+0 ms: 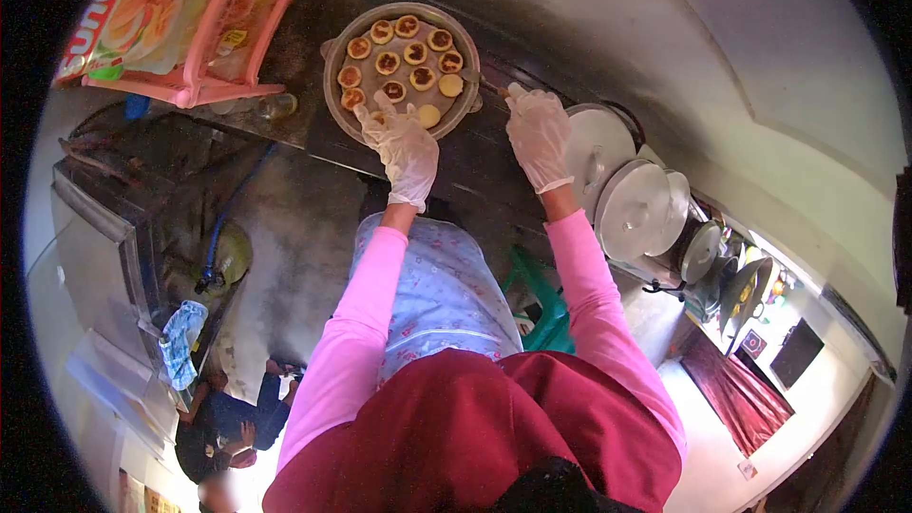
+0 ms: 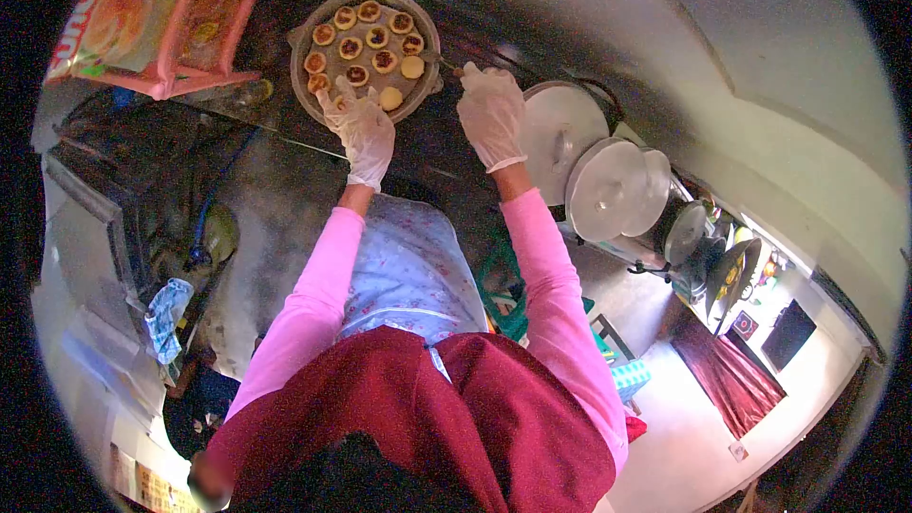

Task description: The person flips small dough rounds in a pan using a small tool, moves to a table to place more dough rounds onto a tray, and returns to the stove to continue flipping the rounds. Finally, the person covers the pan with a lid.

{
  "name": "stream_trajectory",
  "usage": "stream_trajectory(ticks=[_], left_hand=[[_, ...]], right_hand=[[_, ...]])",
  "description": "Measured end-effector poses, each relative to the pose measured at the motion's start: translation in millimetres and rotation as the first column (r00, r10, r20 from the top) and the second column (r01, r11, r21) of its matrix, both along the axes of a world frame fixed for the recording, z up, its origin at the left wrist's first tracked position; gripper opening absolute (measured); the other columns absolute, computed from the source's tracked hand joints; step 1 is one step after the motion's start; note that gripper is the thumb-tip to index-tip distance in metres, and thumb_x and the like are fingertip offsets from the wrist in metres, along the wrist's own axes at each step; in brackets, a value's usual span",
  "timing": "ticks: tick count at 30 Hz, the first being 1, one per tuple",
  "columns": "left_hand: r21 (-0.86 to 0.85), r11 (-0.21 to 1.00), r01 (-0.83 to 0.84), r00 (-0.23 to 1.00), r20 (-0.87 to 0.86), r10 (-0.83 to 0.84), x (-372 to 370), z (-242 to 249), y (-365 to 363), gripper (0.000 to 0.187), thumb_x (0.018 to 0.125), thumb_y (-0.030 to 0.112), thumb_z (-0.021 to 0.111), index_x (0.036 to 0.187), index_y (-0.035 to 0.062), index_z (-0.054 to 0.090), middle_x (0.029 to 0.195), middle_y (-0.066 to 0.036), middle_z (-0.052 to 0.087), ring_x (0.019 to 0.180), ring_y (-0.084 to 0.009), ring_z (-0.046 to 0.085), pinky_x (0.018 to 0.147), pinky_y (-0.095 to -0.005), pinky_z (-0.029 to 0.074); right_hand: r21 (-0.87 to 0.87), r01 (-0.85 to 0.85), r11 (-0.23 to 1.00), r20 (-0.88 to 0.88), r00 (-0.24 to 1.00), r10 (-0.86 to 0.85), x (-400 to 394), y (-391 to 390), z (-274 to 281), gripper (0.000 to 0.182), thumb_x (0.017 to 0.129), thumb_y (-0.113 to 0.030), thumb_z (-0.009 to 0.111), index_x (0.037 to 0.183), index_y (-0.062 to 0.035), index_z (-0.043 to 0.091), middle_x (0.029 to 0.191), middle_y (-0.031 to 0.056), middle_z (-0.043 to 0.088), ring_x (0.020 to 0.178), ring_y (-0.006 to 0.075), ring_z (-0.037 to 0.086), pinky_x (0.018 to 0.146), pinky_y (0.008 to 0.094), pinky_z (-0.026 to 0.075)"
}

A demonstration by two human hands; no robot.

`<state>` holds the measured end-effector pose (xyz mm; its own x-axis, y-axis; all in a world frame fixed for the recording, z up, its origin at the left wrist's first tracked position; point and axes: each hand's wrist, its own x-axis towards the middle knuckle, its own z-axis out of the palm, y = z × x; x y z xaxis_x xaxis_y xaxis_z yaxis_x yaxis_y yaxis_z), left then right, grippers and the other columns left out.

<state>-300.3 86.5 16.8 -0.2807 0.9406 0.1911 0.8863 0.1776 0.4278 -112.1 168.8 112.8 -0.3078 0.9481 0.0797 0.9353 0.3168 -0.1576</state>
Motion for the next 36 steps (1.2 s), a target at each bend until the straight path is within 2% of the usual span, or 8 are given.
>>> stream_trajectory(ticks=[8, 12, 15, 16, 24, 27, 30, 36], left_hand=[[-0.117, 0.991, 0.063, 0.996, 0.076, -0.055, 1.7, 28.0, 14.6, 0.034, 0.089, 0.012, 0.058, 0.119, 0.0036, 0.071, 0.155, -0.032, 0.031, 0.145, -0.0593, 0.010, 0.114, -0.0650, 0.020], [0.030, 0.996, -0.079, 0.971, 0.227, 0.070, 4.7, 16.7, 17.3, 0.039, 0.087, 0.016, 0.060, 0.123, 0.0055, 0.070, 0.155, -0.030, 0.032, 0.144, -0.0599, 0.010, 0.113, -0.0670, 0.021], [-0.111, 0.994, -0.013, 0.999, 0.028, 0.016, -0.2, 15.1, 10.7, 0.042, 0.086, 0.019, 0.061, 0.125, 0.0068, 0.069, 0.156, -0.030, 0.032, 0.143, -0.0615, 0.010, 0.112, -0.0691, 0.020], [-0.223, 0.974, 0.041, 0.992, -0.106, -0.066, -2.7, 15.9, 12.7, 0.042, 0.087, 0.020, 0.061, 0.126, 0.0064, 0.069, 0.156, -0.030, 0.031, 0.143, -0.0621, 0.010, 0.112, -0.0698, 0.020], [-0.138, 0.981, 0.137, 0.989, -0.039, -0.144, -0.1, 17.0, 29.0, 0.036, 0.083, 0.021, 0.064, 0.116, 0.0102, 0.073, 0.159, -0.028, 0.025, 0.143, -0.0640, 0.006, 0.112, -0.0743, 0.013], [-0.174, 0.973, 0.150, 0.986, -0.051, -0.161, 6.6, 12.9, 37.3, 0.035, 0.083, 0.021, 0.064, 0.115, 0.0122, 0.073, 0.160, -0.028, 0.023, 0.143, -0.0644, 0.005, 0.112, -0.0747, 0.011], [-0.228, 0.962, 0.150, 0.980, -0.093, -0.175, 11.1, 9.6, 41.2, 0.034, 0.085, 0.022, 0.062, 0.116, 0.0134, 0.073, 0.160, -0.027, 0.024, 0.143, -0.0645, 0.006, 0.112, -0.0748, 0.011], [-0.207, 0.966, 0.153, 0.973, -0.137, -0.184, 10.9, 14.6, 40.7, 0.038, 0.088, 0.025, 0.059, 0.122, 0.0115, 0.070, 0.158, -0.027, 0.028, 0.144, -0.0625, 0.008, 0.113, -0.0728, 0.013]], right_hand=[[0.003, -0.138, 0.990, 0.192, 0.972, 0.135, -38.1, 19.9, 5.4, 0.008, 0.070, -0.014, 0.067, 0.067, -0.0068, 0.065, 0.068, 0.0140, 0.063, 0.067, 0.0344, 0.063, 0.061, 0.0434, 0.050], [0.016, -0.134, 0.991, -0.047, 0.990, 0.134, -29.6, 18.3, 15.9, 0.005, 0.071, -0.012, 0.066, 0.074, -0.0076, 0.065, 0.071, 0.0131, 0.064, 0.071, 0.0340, 0.064, 0.062, 0.0438, 0.049], [0.111, -0.051, 0.993, -0.181, 0.981, 0.071, -23.6, -0.8, 25.2, 0.009, 0.072, -0.013, 0.066, 0.080, -0.0103, 0.064, 0.071, 0.0112, 0.063, 0.074, 0.0342, 0.064, 0.065, 0.0459, 0.049], [0.073, -0.053, 0.996, -0.154, 0.986, 0.064, -19.9, -3.8, 18.3, 0.009, 0.071, -0.013, 0.066, 0.079, -0.0101, 0.064, 0.071, 0.0114, 0.063, 0.074, 0.0346, 0.064, 0.065, 0.0465, 0.049], [-0.253, 0.033, 0.967, 0.108, 0.994, -0.005, -33.1, -9.7, 28.4, 0.014, 0.075, -0.015, 0.065, 0.086, -0.0070, 0.068, 0.084, 0.0141, 0.068, 0.088, 0.0350, 0.065, 0.075, 0.0471, 0.049], [0.140, -0.121, 0.983, -0.067, 0.989, 0.131, -32.1, -5.4, 8.5, 0.007, 0.068, -0.014, 0.062, 0.065, -0.0076, 0.062, 0.068, 0.0147, 0.063, 0.069, 0.0352, 0.065, 0.056, 0.0477, 0.048], [-0.153, -0.029, 0.988, 0.092, 0.995, 0.043, -35.1, 3.7, -1.4, 0.006, 0.070, -0.013, 0.062, 0.070, -0.0074, 0.065, 0.072, 0.0140, 0.065, 0.073, 0.0349, 0.066, 0.060, 0.0485, 0.049], [-0.100, 0.040, 0.994, -0.071, 0.996, -0.047, -18.2, -13.1, 29.2, 0.013, 0.082, -0.015, 0.070, 0.091, -0.0070, 0.075, 0.086, 0.0124, 0.072, 0.085, 0.0333, 0.067, 0.074, 0.0427, 0.051]])
